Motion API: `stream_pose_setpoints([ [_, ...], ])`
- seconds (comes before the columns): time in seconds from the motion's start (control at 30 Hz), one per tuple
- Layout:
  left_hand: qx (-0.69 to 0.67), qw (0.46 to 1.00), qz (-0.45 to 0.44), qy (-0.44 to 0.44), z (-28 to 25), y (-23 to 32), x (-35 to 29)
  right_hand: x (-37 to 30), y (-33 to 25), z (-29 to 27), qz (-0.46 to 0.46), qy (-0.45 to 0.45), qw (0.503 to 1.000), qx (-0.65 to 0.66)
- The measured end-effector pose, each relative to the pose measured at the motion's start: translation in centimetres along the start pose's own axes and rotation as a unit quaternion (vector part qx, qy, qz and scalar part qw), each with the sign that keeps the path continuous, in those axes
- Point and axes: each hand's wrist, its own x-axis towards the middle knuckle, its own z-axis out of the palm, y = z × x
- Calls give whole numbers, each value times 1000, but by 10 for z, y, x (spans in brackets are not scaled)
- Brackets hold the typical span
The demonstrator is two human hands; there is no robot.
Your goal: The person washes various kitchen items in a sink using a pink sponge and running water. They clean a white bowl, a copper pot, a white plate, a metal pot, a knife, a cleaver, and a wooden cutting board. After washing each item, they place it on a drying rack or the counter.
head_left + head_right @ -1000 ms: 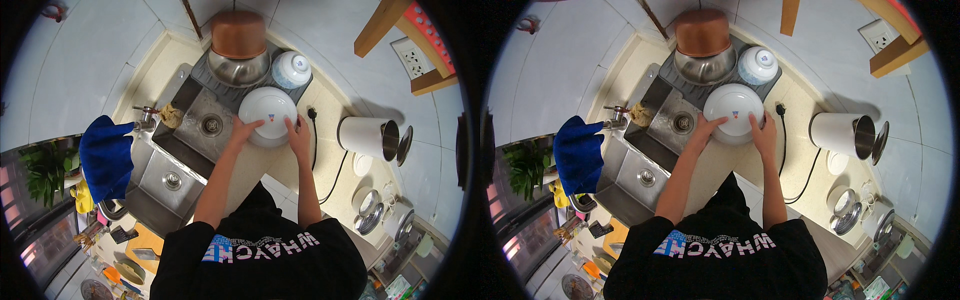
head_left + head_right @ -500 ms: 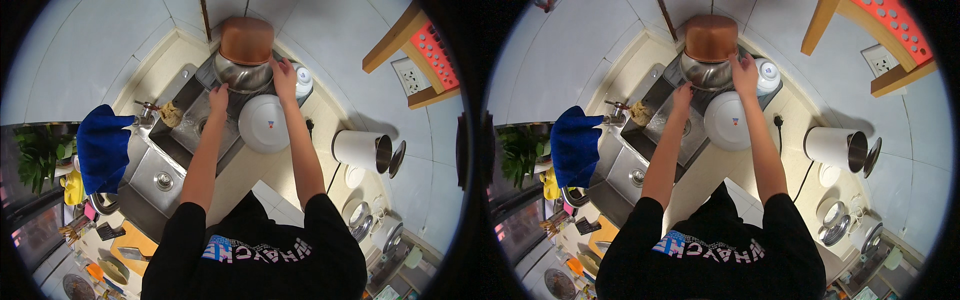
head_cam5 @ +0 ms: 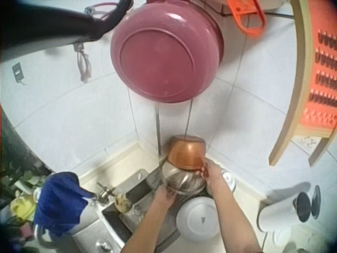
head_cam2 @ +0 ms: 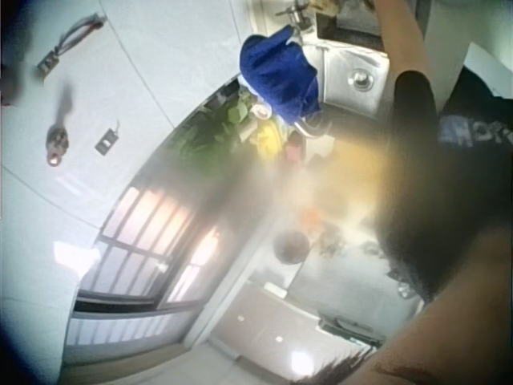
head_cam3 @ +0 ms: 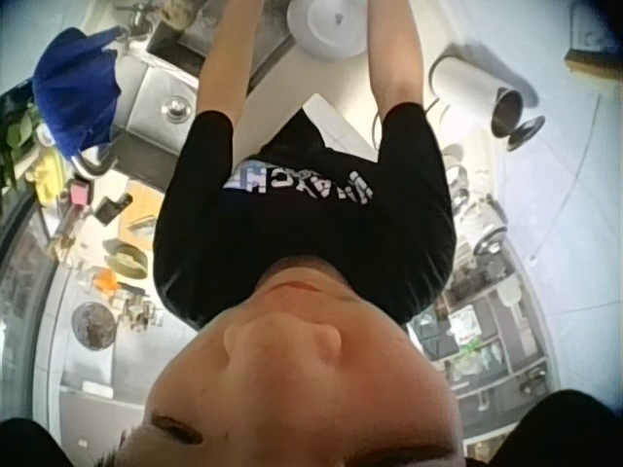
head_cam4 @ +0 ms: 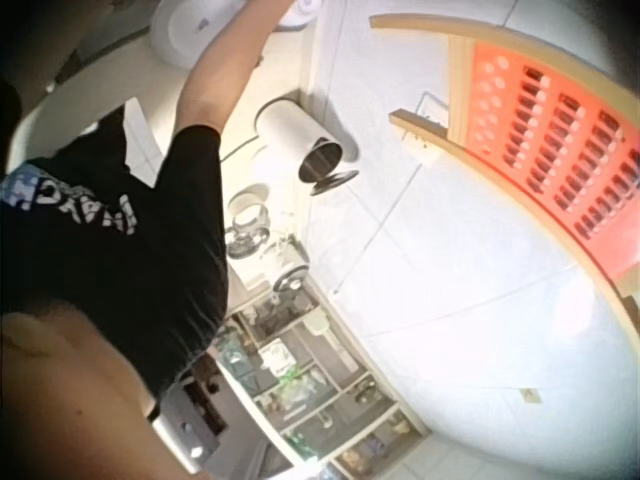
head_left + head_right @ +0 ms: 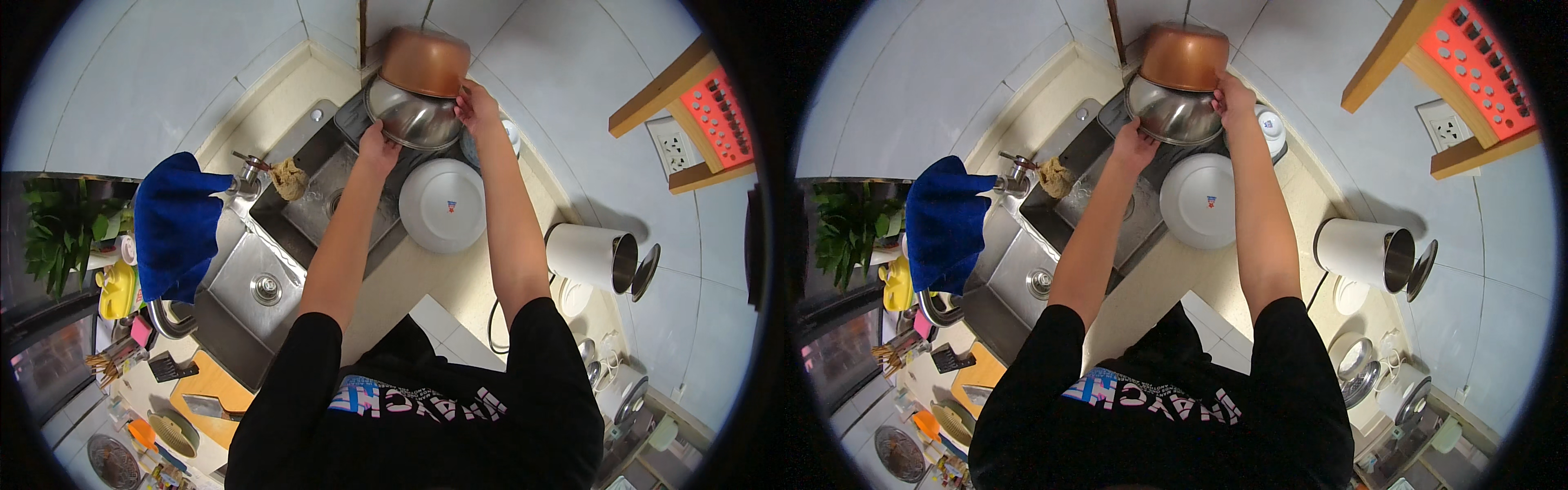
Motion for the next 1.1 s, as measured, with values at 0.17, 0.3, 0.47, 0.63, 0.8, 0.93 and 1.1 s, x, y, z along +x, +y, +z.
stream_pose_setpoints([
  [0.17,-41,991,89,-91,14,-12,-16,-28,15,-3,-448,-8,845,-293],
  [0.3,-91,987,113,-69,32,-3,-37,-40,18,-5,-493,1,776,-394],
  [0.47,-103,979,157,-73,-5,19,-35,-34,16,1,-491,19,778,-392],
  [0.63,-117,983,140,-12,-37,30,-101,-12,30,-12,-473,94,768,-422],
  [0.8,-163,965,122,-166,-77,37,-158,-1,19,-13,-564,44,687,-456],
  [0.93,-248,929,88,-259,-107,46,-184,-11,21,-11,-633,9,566,-528],
  [1.1,-260,934,88,-228,-125,58,-207,-17,13,-14,-681,31,476,-556],
])
